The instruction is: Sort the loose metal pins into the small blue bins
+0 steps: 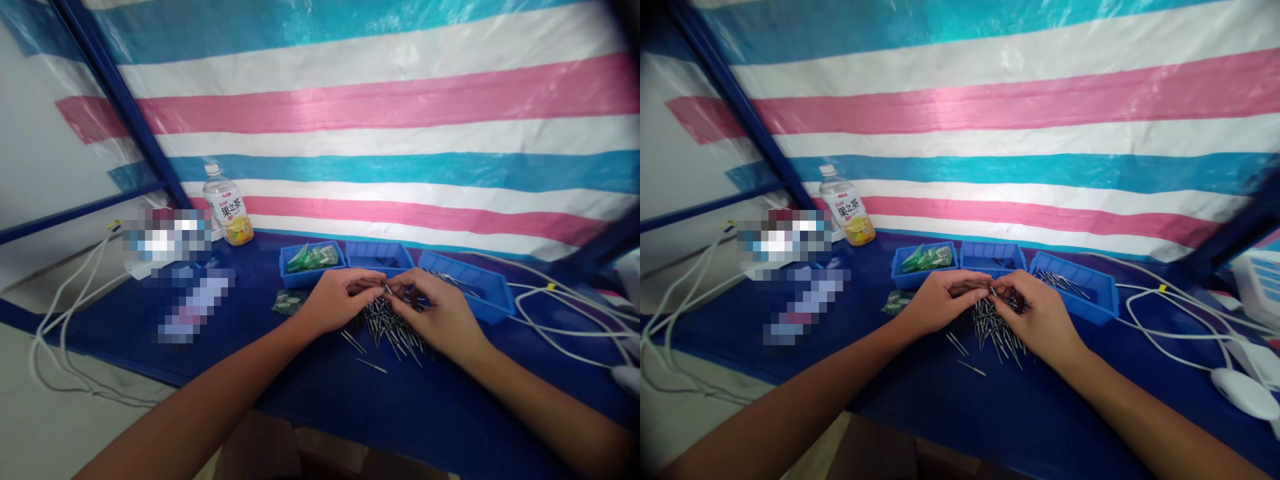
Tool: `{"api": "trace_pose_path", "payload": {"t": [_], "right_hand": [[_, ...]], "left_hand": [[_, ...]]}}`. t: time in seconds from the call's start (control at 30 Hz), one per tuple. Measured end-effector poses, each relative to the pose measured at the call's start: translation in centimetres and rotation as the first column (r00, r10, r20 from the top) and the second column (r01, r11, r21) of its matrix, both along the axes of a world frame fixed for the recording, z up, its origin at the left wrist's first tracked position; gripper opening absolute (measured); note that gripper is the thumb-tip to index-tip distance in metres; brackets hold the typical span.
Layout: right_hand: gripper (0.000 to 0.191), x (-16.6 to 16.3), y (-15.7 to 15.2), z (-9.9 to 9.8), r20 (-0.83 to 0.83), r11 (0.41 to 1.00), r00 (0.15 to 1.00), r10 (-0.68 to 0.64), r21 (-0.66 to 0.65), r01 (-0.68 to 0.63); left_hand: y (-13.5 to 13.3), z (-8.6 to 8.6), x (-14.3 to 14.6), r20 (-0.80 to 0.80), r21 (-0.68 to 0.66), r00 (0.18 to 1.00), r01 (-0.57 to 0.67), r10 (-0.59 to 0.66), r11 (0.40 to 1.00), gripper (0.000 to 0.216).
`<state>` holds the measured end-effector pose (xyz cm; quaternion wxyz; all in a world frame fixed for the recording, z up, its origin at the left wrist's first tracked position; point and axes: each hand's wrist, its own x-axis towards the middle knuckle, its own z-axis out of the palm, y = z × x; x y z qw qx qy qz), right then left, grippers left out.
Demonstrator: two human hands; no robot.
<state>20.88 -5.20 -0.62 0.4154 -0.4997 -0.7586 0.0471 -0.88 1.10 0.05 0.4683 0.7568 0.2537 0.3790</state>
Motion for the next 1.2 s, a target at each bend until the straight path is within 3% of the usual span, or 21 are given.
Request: {"api": "trace_pose_path", "payload": {"t": [0.23,0.4,0.53,0.9,1.0,1.07,1.2], "right_hand": [[0.012,-0.4,-0.3,0.1,-0.008,0.995,0.997,0.071,-0.065,-0.071],[0.014,-0.5,-0.5,0.3,-0.027,0.998,0.999,0.021,-0.053,-0.022],[0.029,-0.3,-0.4,0.2,-0.062,0.999,0.998,0.017,-0.032,-0.019],[0.02,-0.1,0.0,0.5,0.147,0.992,0.988,0.055,-0.122,-0.037],[0.017,0.8,0.3,1.2,0.187,0.998,0.982,-0.022,-0.047,0.032],[0.014,2.2,0.7,1.6,0.253,0.988,0.955,-0.155,0.042,0.149],[0.016,6.0,1.8,1.6,0.398,0.882,0.787,-0.471,0.231,0.411]], "left_hand": [[0.5,-0.3,-0.1,-0.003,-0.031,0.999,-0.042,0.042,0.999,0.013],[0.7,-0.8,-0.1,0.085,-0.117,0.996,-0.024,0.034,0.993,0.023],[0.8,-0.8,-0.1,0.057,-0.088,0.997,-0.052,0.057,0.995,0.027],[0.5,-0.2,-0.1,0.08,-0.049,0.997,-0.005,0.009,0.999,0.027],[0.6,-0.1,-0.1,0.108,-0.057,0.994,-0.024,0.03,0.998,0.034],[0.7,-0.1,-0.1,0.097,-0.057,0.993,-0.055,0.06,0.997,0.032],[1.0,-0.1,-0.3,0.067,-0.039,0.991,-0.11,0.113,0.993,0.026]]}}
